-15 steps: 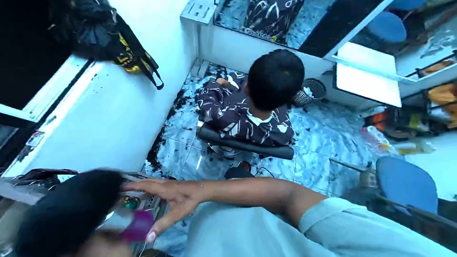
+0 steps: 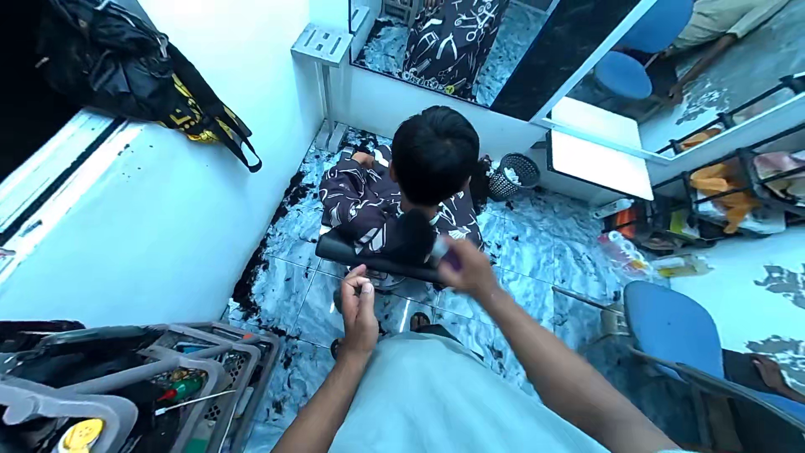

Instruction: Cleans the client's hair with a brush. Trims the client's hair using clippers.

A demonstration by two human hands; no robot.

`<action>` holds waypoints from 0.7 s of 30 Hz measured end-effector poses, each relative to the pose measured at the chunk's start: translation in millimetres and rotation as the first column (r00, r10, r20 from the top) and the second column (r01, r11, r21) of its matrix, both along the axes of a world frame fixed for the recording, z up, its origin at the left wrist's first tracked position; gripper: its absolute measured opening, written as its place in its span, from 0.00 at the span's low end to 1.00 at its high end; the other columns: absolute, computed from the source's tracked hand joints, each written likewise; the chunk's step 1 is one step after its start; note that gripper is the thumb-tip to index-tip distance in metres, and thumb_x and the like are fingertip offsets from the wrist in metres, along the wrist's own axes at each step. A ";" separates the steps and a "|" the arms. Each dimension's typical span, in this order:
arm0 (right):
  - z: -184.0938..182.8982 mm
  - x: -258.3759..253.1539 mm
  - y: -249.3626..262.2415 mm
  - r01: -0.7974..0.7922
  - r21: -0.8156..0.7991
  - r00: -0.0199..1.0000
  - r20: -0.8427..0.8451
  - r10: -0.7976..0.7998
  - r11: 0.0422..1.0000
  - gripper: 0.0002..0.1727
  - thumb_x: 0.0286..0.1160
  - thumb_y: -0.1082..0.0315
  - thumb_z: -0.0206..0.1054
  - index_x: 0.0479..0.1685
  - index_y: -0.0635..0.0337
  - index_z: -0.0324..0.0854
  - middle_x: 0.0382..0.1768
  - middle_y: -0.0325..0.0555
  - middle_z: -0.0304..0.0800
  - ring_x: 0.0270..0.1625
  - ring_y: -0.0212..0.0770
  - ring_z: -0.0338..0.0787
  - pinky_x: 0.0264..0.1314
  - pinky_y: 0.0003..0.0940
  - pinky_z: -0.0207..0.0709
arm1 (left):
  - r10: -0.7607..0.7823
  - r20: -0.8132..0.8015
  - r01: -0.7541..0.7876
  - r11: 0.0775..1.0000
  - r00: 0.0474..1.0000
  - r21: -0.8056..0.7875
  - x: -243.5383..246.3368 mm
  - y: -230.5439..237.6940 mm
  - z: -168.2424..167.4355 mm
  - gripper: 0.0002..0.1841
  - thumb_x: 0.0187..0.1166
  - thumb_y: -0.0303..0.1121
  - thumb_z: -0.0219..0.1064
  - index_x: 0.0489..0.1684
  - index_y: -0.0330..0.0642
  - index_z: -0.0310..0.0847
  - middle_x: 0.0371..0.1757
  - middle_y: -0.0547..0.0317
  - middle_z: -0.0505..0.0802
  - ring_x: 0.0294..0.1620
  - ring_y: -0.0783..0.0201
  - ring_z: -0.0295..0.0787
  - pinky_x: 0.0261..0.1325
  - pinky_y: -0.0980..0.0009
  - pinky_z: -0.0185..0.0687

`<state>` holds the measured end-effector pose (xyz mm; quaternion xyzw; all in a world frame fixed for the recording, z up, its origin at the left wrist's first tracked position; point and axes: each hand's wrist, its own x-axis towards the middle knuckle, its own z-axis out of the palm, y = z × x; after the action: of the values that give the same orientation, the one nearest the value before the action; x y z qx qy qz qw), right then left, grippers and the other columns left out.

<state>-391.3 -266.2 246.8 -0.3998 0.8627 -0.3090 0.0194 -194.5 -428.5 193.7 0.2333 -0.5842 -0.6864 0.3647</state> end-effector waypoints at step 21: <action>-3.5 -89.3 78.8 0.019 0.000 0.949 0.314 -0.018 1.000 0.29 0.78 0.54 0.69 0.74 0.61 0.76 0.46 0.52 0.92 0.42 0.43 0.93 0.49 0.48 0.89 | 0.375 0.927 -0.168 0.912 -0.022 -0.373 60.8 -106.6 -29.8 0.39 0.91 0.61 0.38 0.81 0.37 0.74 0.92 0.26 0.54 0.83 0.21 0.65 0.75 0.25 0.64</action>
<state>-480.6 -187.5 243.3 -0.3377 0.8519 -0.3700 0.1527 -133.6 -535.1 163.9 0.7209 -0.6631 -0.2017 0.0036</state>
